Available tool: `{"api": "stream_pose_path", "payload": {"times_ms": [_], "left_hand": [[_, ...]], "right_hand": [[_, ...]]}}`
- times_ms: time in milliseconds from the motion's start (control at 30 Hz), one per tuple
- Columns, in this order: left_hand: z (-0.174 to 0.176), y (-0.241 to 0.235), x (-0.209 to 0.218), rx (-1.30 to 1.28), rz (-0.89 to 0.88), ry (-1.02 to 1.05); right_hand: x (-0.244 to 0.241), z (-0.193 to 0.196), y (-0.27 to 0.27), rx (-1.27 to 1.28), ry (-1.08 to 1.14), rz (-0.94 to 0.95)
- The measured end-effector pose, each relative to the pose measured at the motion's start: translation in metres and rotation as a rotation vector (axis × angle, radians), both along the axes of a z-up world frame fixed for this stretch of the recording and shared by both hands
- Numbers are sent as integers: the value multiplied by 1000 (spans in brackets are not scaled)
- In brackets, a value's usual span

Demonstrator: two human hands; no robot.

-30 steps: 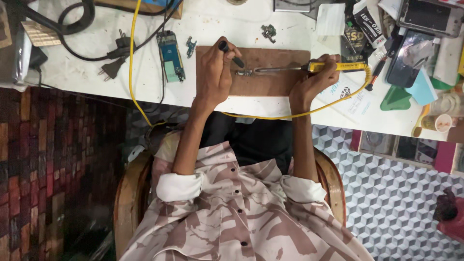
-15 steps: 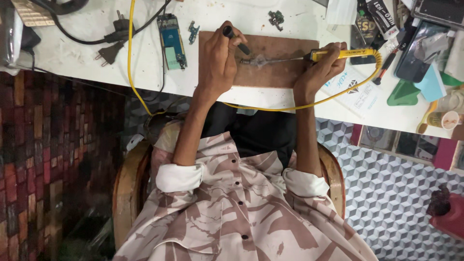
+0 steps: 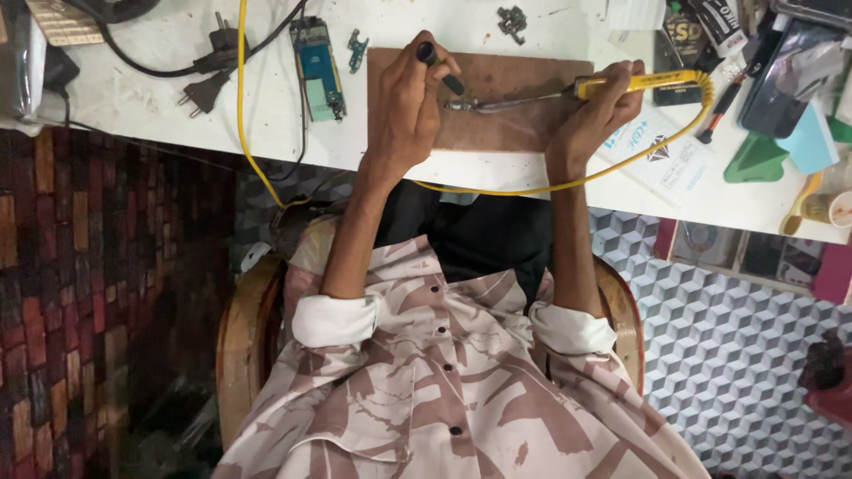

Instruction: The person uses a soldering iron and solder wire to join components on a small circuit board placed on a wooden board. They repeatedly apply heat and solder to different points, occasionally repositioning the board and tools.

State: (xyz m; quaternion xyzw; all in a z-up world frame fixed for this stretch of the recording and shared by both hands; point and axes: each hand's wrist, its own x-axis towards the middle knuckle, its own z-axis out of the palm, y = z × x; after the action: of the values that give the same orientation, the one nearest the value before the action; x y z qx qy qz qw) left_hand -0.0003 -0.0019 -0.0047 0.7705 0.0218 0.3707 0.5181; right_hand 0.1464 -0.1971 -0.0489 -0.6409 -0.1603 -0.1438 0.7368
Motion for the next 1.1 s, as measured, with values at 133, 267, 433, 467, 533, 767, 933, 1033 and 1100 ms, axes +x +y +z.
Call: {"api": "stream_pose_path", "payload": {"times_ms": [133, 267, 433, 467, 533, 767, 933, 1033, 1100], "left_hand": [[4, -3, 2, 46, 26, 79], [2, -1, 2, 55, 4, -10], [-4, -1, 4, 71, 28, 6], [-5, -2, 5, 65, 27, 15], [-7, -3, 7, 48, 22, -20], [-5, -2, 5, 96, 41, 20], [1, -4, 2, 157, 43, -40], [2, -5, 2, 140, 34, -30], [2, -5, 3, 125, 29, -23]], "right_hand": [[7, -3, -3, -7, 55, -38], [5, -2, -2, 12, 44, 20], [4, 4, -2, -55, 8, -2], [3, 5, -2, -48, 5, 1], [3, 7, -3, -86, -38, 14], [3, 6, -4, -188, -163, -17], [5, 3, -5, -150, -77, -19], [7, -1, -5, -133, -55, -15], [10, -5, -6, -134, -44, -30]]}}
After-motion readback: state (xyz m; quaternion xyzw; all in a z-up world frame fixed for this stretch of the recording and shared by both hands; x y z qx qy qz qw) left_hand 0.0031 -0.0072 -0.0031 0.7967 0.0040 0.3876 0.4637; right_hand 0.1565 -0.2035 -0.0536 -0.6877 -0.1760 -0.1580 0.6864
